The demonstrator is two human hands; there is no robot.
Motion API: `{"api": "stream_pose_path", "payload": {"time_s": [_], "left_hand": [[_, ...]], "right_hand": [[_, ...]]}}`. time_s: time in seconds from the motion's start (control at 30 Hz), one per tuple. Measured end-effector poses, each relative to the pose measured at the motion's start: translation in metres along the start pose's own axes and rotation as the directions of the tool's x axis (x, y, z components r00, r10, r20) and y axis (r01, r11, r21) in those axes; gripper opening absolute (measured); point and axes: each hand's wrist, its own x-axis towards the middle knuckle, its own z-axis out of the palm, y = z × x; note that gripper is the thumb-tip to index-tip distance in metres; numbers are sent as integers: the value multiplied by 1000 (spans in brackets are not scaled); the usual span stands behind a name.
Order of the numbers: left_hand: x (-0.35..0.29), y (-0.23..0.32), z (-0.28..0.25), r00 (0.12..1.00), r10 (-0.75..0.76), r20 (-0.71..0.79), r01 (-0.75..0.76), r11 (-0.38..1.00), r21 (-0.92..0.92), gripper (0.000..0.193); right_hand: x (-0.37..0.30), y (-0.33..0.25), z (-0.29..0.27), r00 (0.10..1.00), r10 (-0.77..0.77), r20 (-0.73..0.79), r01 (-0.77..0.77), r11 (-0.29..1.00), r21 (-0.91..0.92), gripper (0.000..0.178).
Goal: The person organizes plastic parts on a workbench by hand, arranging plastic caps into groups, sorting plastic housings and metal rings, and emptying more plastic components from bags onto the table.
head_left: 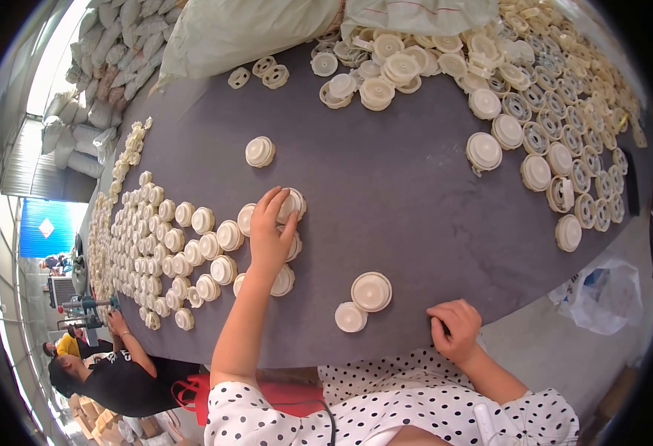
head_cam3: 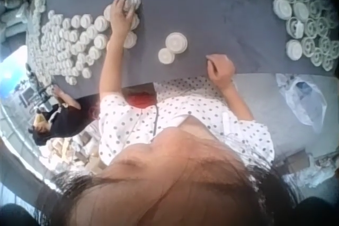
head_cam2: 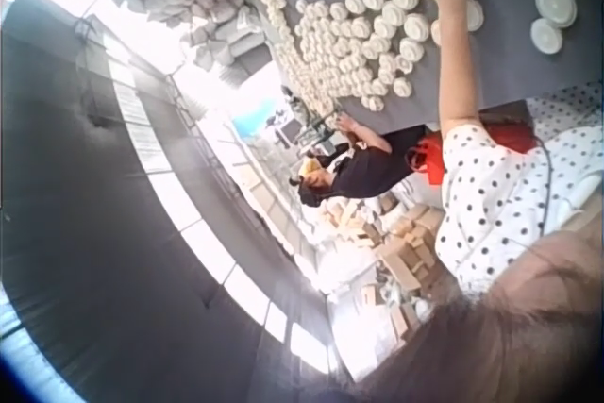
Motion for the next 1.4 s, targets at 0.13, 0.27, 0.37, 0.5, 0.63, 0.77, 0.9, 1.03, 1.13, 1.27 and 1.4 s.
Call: {"api": "stream_pose_path", "payload": {"time_s": [0.13, 0.27, 0.37, 0.5, 0.63, 0.77, 0.9, 1.03, 1.13, 1.27, 1.4], "left_hand": [[-12, -4, 6, 998, -33, 56, 31, 999, 40, 44], [-15, -7, 7, 986, 37, 163, -102, 904, 415, 53], [-7, -30, -3, 985, 2, 174, -94, 850, 519, 55], [-7, -82, -37, 993, -22, 120, -61, 762, 645, 52], [14, -73, -41, 997, -51, 50, 17, 854, 520, 59], [102, -15, 13, 978, 150, 147, -189, 934, 303, 68], [190, -15, 84, 987, 154, 48, -160, 971, 180, 74], [271, -45, 114, 998, 39, -45, -34, 993, 115, 77], [312, -54, 133, 991, -120, 59, 128, 977, -172, 82], [336, -43, 153, 998, -6, 66, 23, 962, -272, 65], [330, -20, 174, 979, 140, 149, -40, 846, -532, 57]], "right_hand": [[-1, -2, 0, 999, 24, 26, -25, 999, 41, 15], [1, -3, 0, 1000, 16, 21, -17, 999, 27, 15], [3, 0, -3, 1000, 13, 7, -13, 999, 30, 15], [11, -3, -5, 998, 23, 63, -29, 995, 100, 19], [73, 14, -33, 987, -137, 87, 132, 990, 55, 37], [203, 45, -49, 994, -64, 85, 90, 934, -346, 66], [286, 113, -37, 991, 65, -115, -131, 605, -785, 76], [318, 188, -81, 921, 233, -311, -388, 497, -776, 83], [331, 224, -106, 835, 464, -296, -537, 571, -620, 83], [348, 247, -85, 848, 475, -237, -524, 680, -514, 80], [351, 247, -85, 893, 409, -185, -446, 761, -471, 80]]}}
